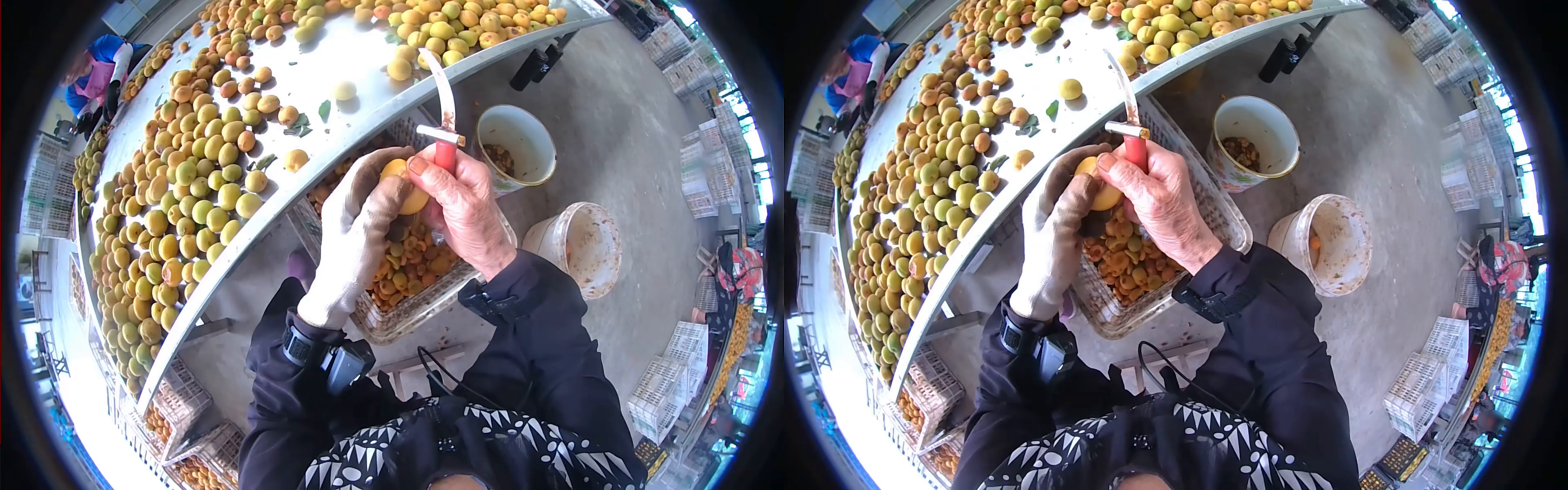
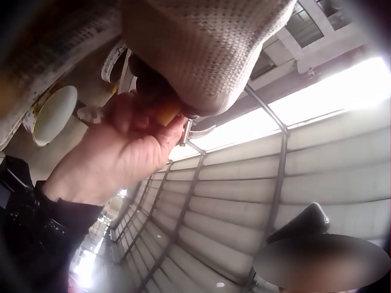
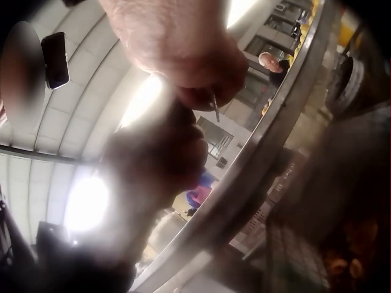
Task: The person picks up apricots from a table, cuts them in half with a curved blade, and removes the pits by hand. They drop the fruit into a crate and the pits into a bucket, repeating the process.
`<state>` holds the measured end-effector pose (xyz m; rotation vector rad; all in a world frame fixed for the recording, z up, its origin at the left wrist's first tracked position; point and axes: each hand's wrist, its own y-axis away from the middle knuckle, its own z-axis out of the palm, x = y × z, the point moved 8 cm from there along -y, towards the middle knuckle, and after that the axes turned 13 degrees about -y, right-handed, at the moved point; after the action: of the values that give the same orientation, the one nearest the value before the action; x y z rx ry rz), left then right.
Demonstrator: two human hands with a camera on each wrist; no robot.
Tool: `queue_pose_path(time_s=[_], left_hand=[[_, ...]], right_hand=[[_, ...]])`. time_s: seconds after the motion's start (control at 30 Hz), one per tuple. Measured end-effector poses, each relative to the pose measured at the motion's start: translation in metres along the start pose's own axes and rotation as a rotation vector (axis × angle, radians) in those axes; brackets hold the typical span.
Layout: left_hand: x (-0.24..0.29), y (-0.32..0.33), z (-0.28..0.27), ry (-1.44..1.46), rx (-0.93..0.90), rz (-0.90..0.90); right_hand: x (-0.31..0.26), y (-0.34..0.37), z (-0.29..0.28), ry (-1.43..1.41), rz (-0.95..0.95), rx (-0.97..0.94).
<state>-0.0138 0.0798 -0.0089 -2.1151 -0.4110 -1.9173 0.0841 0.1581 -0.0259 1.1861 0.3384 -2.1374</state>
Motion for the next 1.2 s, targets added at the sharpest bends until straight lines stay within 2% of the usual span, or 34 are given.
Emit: queue_pose_path(time_s=[0.17, 0.23, 0.37, 0.43, 0.5, 0.6, 0.67, 0.8, 0.87, 0.9, 0.97, 1.03, 1.1, 1.2], left_hand=[[-0.002, 0.000, -0.004, 0.003, -0.015, -0.032], [0.006, -0.007, -0.010, -0.217, 0.042, 0.183], [0.005, -0.011, -0.015, -0.349, 0.187, 0.204], [0.001, -0.013, -0.012, -0.184, 0.207, 0.194], [0.001, -0.014, -0.010, -0.193, 0.246, 0.153], [0.004, -0.019, -0.007, -0.202, 0.264, 0.188], [-0.004, -0.021, -0.002, 0.011, 0.240, 0.144], [-0.007, -0.019, -0.004, 0.044, 0.252, 0.034], [-0.019, -0.020, -0.011, 0.142, 0.341, -0.110], [-0.021, -0.022, -0.012, 0.141, 0.340, -0.110], [-0.019, -0.022, -0.032, 0.006, 0.531, 0.024], [-0.022, -0.023, -0.042, -0.086, 0.489, 0.077], [-0.033, -0.026, -0.034, 0.211, 0.377, -0.092], [-0.041, -0.021, -0.021, 0.213, 0.282, -0.170]], right_hand=[[0.009, 0.001, 0.003, -0.090, 0.018, 0.007], [0.015, -0.002, 0.000, -0.158, 0.000, 0.111], [0.024, -0.005, 0.002, -0.259, -0.045, 0.165], [0.027, -0.007, 0.005, -0.313, 0.005, 0.112], [0.032, -0.008, 0.005, -0.409, 0.024, 0.194], [0.043, -0.009, 0.006, -0.448, 0.024, 0.180], [0.043, -0.011, 0.004, -0.433, -0.002, 0.189], [0.043, -0.009, 0.008, -0.346, -0.030, 0.148], [0.041, -0.006, 0.014, -0.264, 0.011, 0.156], [0.041, -0.004, 0.016, -0.180, 0.048, 0.164], [0.039, -0.005, 0.006, -0.199, -0.010, 0.192], [0.018, -0.010, 0.001, -0.258, -0.081, 0.173], [-0.010, -0.015, 0.003, -0.304, -0.198, 0.123], [-0.035, -0.024, 0.002, -0.348, -0.283, -0.036]])
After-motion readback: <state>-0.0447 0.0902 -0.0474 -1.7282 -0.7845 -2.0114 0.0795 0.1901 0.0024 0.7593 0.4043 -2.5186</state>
